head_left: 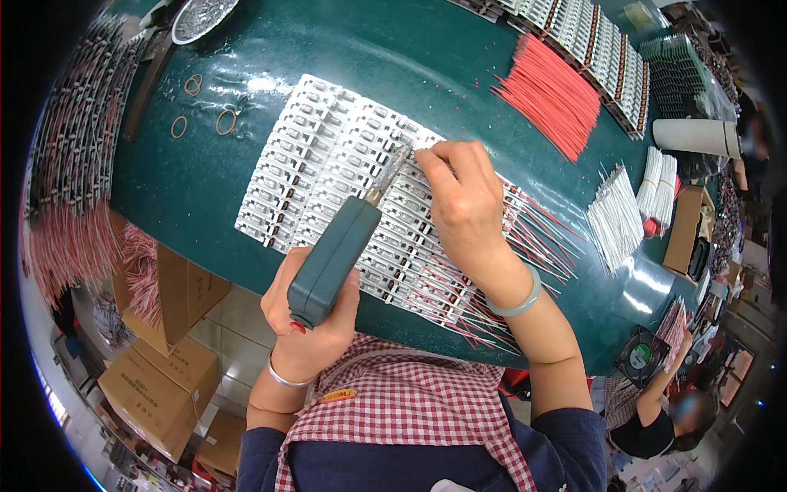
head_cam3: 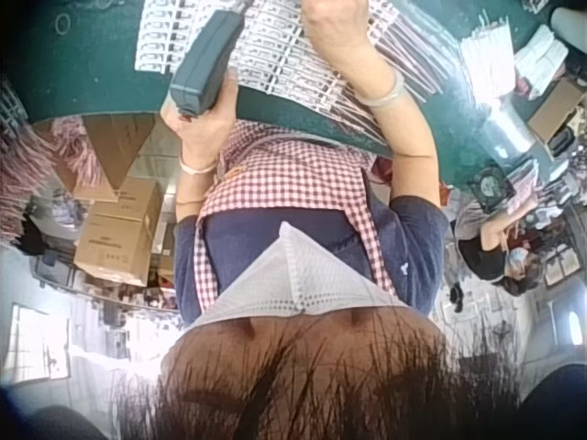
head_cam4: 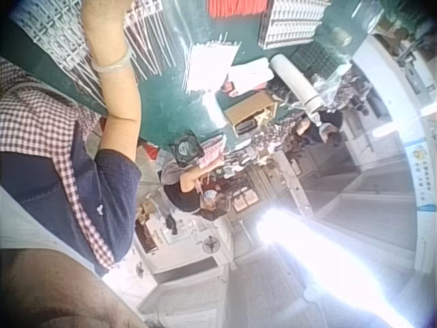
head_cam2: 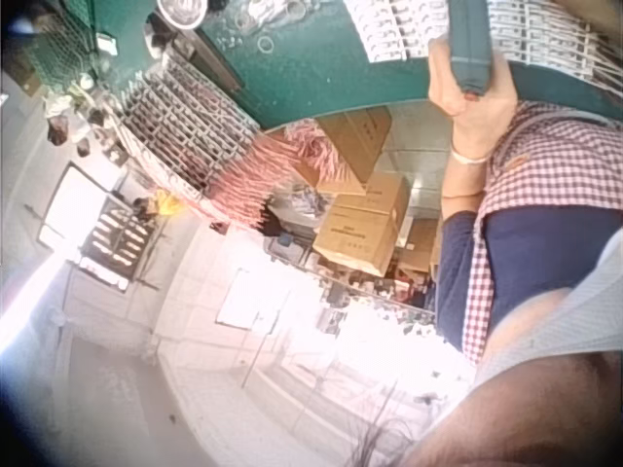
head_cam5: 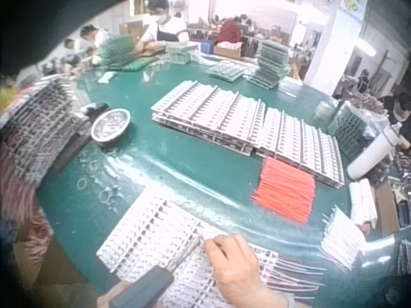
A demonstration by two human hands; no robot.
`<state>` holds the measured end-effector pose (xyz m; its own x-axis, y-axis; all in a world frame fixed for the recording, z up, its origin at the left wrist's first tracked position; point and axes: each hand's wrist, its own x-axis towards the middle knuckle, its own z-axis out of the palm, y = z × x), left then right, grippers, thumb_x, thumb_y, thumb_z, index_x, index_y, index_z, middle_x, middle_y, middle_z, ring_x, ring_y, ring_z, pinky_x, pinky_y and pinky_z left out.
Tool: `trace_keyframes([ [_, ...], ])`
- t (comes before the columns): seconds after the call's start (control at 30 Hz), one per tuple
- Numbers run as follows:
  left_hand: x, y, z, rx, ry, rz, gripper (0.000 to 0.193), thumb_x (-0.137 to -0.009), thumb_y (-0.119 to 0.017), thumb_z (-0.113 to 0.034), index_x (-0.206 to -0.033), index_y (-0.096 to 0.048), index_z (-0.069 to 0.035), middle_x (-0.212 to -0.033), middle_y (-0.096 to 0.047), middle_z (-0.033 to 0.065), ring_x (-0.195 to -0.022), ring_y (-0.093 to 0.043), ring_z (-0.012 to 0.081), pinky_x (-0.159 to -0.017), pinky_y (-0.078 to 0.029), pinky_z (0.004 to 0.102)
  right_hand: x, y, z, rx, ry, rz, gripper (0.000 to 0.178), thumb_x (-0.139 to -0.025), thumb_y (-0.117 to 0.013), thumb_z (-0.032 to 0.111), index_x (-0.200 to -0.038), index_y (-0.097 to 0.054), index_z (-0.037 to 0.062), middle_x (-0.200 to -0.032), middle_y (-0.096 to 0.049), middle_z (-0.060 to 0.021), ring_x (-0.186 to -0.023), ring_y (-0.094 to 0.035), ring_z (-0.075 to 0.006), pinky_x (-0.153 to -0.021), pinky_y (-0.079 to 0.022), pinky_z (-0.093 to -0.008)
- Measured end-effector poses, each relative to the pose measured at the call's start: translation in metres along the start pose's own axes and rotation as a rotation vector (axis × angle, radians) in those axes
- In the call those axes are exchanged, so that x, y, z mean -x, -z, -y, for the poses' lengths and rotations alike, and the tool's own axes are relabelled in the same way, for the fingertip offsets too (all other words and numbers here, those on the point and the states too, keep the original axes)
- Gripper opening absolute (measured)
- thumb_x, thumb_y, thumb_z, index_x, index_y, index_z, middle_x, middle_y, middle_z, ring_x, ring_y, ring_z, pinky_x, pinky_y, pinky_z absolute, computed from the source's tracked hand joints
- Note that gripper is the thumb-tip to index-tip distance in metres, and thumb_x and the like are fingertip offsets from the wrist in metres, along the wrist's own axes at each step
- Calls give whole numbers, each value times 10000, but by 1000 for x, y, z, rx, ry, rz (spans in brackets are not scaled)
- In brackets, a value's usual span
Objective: The person uses a soldering iron to attach red and white wires to a white plastic grid on a green workbench. They repeatedly pick up wires, position them on the grid, and apply the soldering iron to secure them in place.
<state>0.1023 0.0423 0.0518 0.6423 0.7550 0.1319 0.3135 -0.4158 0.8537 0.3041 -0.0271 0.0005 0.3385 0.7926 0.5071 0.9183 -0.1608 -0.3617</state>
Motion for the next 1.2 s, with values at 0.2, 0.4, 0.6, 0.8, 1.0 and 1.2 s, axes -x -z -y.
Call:
trace_keyframes([
  [0.2,-1,3,-2,-48,12,6,180,-733,-719,80,-902,-663,49,-853,-657,112,-677,-637,200,-610,-505,288,1,-3,0,5,15,-10,271,-676,-638,-35,-946,-658,-39,-914,-601,-104,-838,-573,-261,-677,-503,-346],
  [0.4,3,7,-2,54,26,-68,223,-740,-743,38,-956,-692,52,-904,-686,140,-727,-676,206,-652,-538,291,1,-2,-1,16,17,-11,262,-678,-640,-32,-939,-657,-39,-912,-598,-106,-834,-571,-261,-679,-502,-344],
  [0.6,2,8,-3,87,15,-97,214,-752,-755,18,-957,-701,48,-867,-694,125,-709,-678,189,-647,-542,290,2,-2,0,7,8,-7,264,-679,-641,-29,-943,-652,-38,-916,-597,-107,-833,-571,-262,-682,-502,-346],
  [0.8,-2,6,-5,97,86,-73,205,-758,-755,15,-953,-702,51,-862,-702,112,-681,-668,185,-639,-536,289,-2,3,-1,-17,21,-39,261,-677,-636,-34,-938,-650,-24,-898,-597,-103,-825,-574,-263,-667,-502,-355],
  [1.0,-4,1,-1,83,42,-67,238,-740,-758,27,-966,-690,60,-876,-701,128,-706,-670,200,-666,-535,299,-4,6,-8,9,-31,-30,267,-669,-632,-58,-928,-652,1,-884,-602,-97,-812,-579,-260,-661,-502,-357],
  [1.2,-10,-1,1,33,-6,-38,234,-723,-758,45,-940,-672,62,-881,-683,141,-706,-661,208,-654,-523,296,-1,1,-11,6,-39,-24,263,-672,-636,-65,-927,-656,-1,-886,-605,-96,-814,-582,-259,-658,-503,-354],
])
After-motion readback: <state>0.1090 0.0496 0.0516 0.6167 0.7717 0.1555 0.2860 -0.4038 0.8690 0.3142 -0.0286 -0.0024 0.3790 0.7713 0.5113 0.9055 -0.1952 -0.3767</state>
